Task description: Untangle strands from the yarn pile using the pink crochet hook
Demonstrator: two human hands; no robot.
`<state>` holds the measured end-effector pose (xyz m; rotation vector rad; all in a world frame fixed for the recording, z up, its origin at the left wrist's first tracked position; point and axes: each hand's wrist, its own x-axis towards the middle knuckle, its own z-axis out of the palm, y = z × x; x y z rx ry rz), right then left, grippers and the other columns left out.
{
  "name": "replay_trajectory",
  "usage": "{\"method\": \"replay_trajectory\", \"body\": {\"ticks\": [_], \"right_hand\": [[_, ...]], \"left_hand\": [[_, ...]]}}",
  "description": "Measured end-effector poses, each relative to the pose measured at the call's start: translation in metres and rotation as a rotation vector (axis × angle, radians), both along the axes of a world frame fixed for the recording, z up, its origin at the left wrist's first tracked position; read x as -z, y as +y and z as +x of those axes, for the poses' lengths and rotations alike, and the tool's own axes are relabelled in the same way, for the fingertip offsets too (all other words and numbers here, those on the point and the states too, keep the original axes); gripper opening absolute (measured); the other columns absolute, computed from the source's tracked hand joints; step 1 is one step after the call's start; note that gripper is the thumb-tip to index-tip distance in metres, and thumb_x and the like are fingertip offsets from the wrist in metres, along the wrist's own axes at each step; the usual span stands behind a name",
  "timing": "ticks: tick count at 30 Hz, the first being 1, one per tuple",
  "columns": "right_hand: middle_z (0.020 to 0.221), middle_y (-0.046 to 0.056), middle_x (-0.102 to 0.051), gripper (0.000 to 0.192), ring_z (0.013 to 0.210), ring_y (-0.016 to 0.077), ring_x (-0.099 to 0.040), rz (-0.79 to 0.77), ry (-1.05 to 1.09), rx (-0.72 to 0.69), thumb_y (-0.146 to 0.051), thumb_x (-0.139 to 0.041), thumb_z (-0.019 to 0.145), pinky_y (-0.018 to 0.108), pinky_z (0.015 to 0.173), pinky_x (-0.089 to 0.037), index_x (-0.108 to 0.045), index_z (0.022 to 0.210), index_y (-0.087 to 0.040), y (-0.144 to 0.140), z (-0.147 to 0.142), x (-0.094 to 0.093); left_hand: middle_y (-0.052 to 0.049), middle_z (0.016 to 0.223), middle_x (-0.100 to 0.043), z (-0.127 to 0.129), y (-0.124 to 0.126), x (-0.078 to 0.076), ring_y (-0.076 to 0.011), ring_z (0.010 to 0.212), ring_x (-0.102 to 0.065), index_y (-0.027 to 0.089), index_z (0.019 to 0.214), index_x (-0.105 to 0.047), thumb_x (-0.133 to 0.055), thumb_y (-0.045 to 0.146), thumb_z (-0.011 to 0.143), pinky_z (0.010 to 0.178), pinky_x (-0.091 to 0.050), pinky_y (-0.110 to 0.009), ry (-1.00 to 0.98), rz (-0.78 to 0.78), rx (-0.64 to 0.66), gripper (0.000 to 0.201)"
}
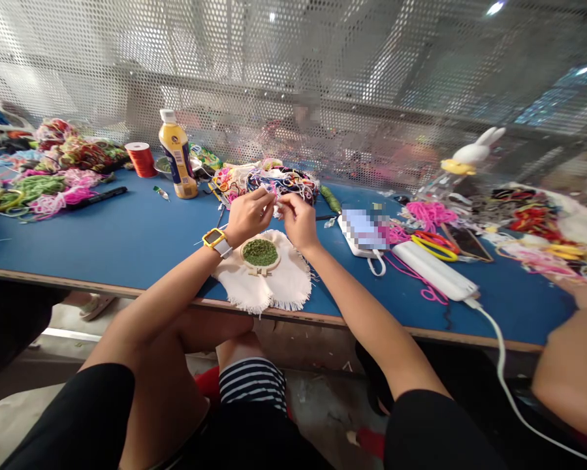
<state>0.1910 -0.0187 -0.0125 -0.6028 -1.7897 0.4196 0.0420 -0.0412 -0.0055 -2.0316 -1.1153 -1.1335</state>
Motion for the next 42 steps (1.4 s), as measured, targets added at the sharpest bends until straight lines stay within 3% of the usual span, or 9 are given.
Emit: {"method": "replay_trajectory", "body": {"ticks": [4, 10, 12, 16, 24, 30, 34, 42], "right_hand": [[0.065, -0.002, -0.056, 0.011, 0.057, 0.0121, -0.053, -0.072, 0.032, -0.030, -0.028, -0.051, 0.088, 0.026, 0.060, -0.046, -0.054, 0.079, -0.021, -0.001, -0.004, 0.000], [0.061, -0.004, -0.058, 0.021, 0.047, 0.0085, -0.050, -0.548, 0.388, -0.109, -0.035, -0.066, 0.074, 0.022, 0.047, -0.042, -0.052, 0.078, -0.021, 0.009, -0.005, -0.006], [0.058, -0.005, -0.056, 0.025, 0.044, 0.0077, -0.048, -0.621, 0.408, -0.137, -0.034, -0.071, 0.067, 0.021, 0.045, -0.040, -0.053, 0.077, -0.020, 0.010, -0.004, -0.007], [0.050, -0.007, -0.051, 0.032, 0.041, 0.0071, -0.043, -0.583, 0.304, -0.161, -0.044, -0.074, 0.064, 0.022, 0.042, -0.036, -0.059, 0.075, -0.018, 0.010, -0.004, -0.006], [0.052, -0.006, -0.049, 0.041, 0.045, 0.0081, -0.044, -0.305, 0.094, -0.118, -0.060, -0.062, 0.077, 0.023, 0.048, -0.037, -0.059, 0.074, -0.019, 0.011, -0.002, 0.005], [0.054, -0.006, -0.051, 0.040, 0.047, 0.0080, -0.046, -0.427, 0.191, -0.162, -0.057, -0.067, 0.073, 0.022, 0.048, -0.039, -0.056, 0.069, -0.019, 0.011, -0.005, 0.001], [0.051, -0.007, -0.050, 0.039, 0.042, 0.0067, -0.041, -0.538, 0.257, -0.177, -0.055, -0.071, 0.070, 0.020, 0.041, -0.033, -0.059, 0.075, -0.018, 0.010, -0.005, -0.002], [0.044, -0.008, -0.046, 0.034, 0.039, 0.0064, -0.037, -0.444, 0.281, -0.132, -0.050, -0.070, 0.071, 0.021, 0.039, -0.029, -0.060, 0.072, -0.018, 0.012, -0.003, 0.001]], "left_hand": [[-0.006, 0.074, -0.064, -0.002, 0.003, 0.001, -0.0161, 0.062, -0.057, 0.016, 0.086, -0.067, -0.044, 0.022, 0.090, 0.052, -0.035, -0.029, -0.020, -0.017, -0.021, 0.024], [-0.008, 0.079, -0.063, -0.001, 0.007, 0.002, -0.0167, 0.065, -0.057, 0.017, 0.091, -0.066, -0.042, 0.027, 0.094, 0.054, -0.036, -0.028, -0.080, -0.156, -0.078, 0.025], [-0.008, 0.080, -0.063, -0.001, 0.007, 0.002, -0.0166, 0.065, -0.057, 0.017, 0.092, -0.065, -0.042, 0.026, 0.094, 0.055, -0.036, -0.028, -0.064, -0.195, -0.081, 0.024], [-0.008, 0.082, -0.063, -0.002, 0.007, 0.002, -0.0173, 0.067, -0.057, 0.017, 0.093, -0.064, -0.042, 0.024, 0.093, 0.056, -0.038, -0.028, -0.052, -0.213, -0.090, 0.022], [-0.008, 0.083, -0.063, 0.000, 0.007, 0.004, -0.0169, 0.067, -0.057, 0.017, 0.094, -0.064, -0.042, 0.025, 0.093, 0.055, -0.037, -0.027, -0.033, -0.174, -0.090, 0.024], [-0.007, 0.081, -0.060, -0.001, 0.008, 0.005, -0.0166, 0.066, -0.055, 0.017, 0.095, -0.063, -0.043, 0.023, 0.091, 0.056, -0.038, -0.027, -0.089, -0.143, -0.027, 0.021], [-0.008, 0.081, -0.058, 0.000, 0.006, 0.004, -0.0183, 0.069, -0.055, 0.016, 0.096, -0.061, -0.046, 0.022, 0.088, 0.059, -0.040, -0.029, -0.115, -0.172, 0.027, 0.018], [-0.007, 0.079, -0.058, 0.002, 0.004, 0.003, -0.0168, 0.066, -0.054, 0.017, 0.090, -0.061, -0.047, 0.022, 0.088, 0.055, -0.035, -0.028, -0.086, -0.147, 0.032, 0.015]]}}
